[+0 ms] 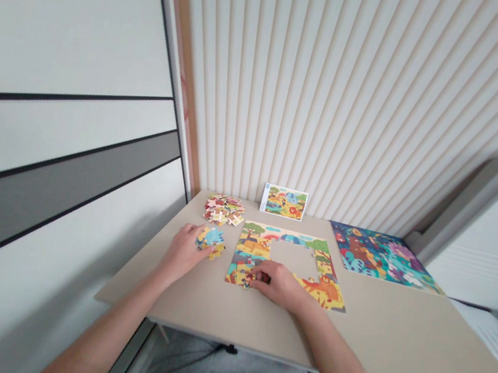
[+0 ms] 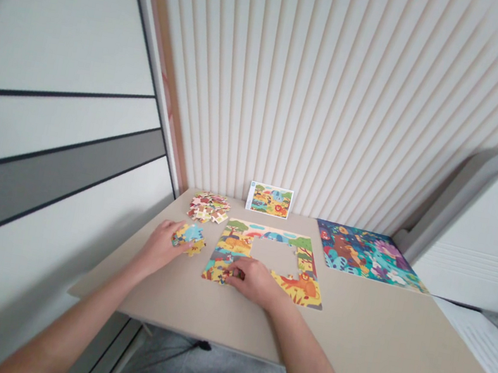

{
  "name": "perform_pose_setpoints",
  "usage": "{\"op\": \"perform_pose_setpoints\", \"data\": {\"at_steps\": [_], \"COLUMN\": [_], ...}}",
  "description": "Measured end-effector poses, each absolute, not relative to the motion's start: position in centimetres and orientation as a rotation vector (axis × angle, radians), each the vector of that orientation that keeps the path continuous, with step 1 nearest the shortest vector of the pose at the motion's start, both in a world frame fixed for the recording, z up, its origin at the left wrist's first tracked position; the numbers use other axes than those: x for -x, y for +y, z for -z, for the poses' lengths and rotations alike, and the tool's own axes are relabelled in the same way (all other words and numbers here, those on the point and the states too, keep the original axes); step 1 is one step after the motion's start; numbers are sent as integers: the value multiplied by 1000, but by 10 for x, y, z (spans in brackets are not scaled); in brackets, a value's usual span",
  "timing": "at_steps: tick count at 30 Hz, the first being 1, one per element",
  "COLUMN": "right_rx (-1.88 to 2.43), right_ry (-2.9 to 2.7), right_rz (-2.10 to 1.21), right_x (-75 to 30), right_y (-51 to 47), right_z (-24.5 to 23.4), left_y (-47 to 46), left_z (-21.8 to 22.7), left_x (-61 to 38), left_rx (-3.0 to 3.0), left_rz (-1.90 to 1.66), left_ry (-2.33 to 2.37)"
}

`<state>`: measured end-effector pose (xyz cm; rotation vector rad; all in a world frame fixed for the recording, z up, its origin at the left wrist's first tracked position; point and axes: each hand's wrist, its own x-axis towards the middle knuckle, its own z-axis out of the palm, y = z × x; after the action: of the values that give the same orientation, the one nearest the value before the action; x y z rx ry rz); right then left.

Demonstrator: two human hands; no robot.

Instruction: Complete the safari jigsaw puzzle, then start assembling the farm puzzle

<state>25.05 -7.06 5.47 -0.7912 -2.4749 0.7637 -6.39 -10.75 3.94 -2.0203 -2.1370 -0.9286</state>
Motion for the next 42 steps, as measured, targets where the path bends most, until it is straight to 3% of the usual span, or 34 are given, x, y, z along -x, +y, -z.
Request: {"op": "perform_pose_setpoints", "data": {"at_steps": [12,21,29,34,42], "right_rx": [974,1092,1115,1113,1086], "right_ry": [-2306,-2185,-2109,-2137,-2154], "right_rz": [-717,-850,-939,-929,-980], "right_x": [-263,-261,-261,-261,-260], "right_y": [-53,-45,-44,-48,-52], "right_z": [-47,-41,-41,-45,-48], "left_y": [-138,-155,-161,-157,-154], "left_z": [-32,-29,-35,-27,-23], "left_x": [-3,-28,-30,-23,-12], "left_rx": [2022,2034,1993,2116,2055], "left_rz": [1318,1007,953,1183,1898], "left_ry": [-2102,-2099,-2046,-2106,-2210]}}
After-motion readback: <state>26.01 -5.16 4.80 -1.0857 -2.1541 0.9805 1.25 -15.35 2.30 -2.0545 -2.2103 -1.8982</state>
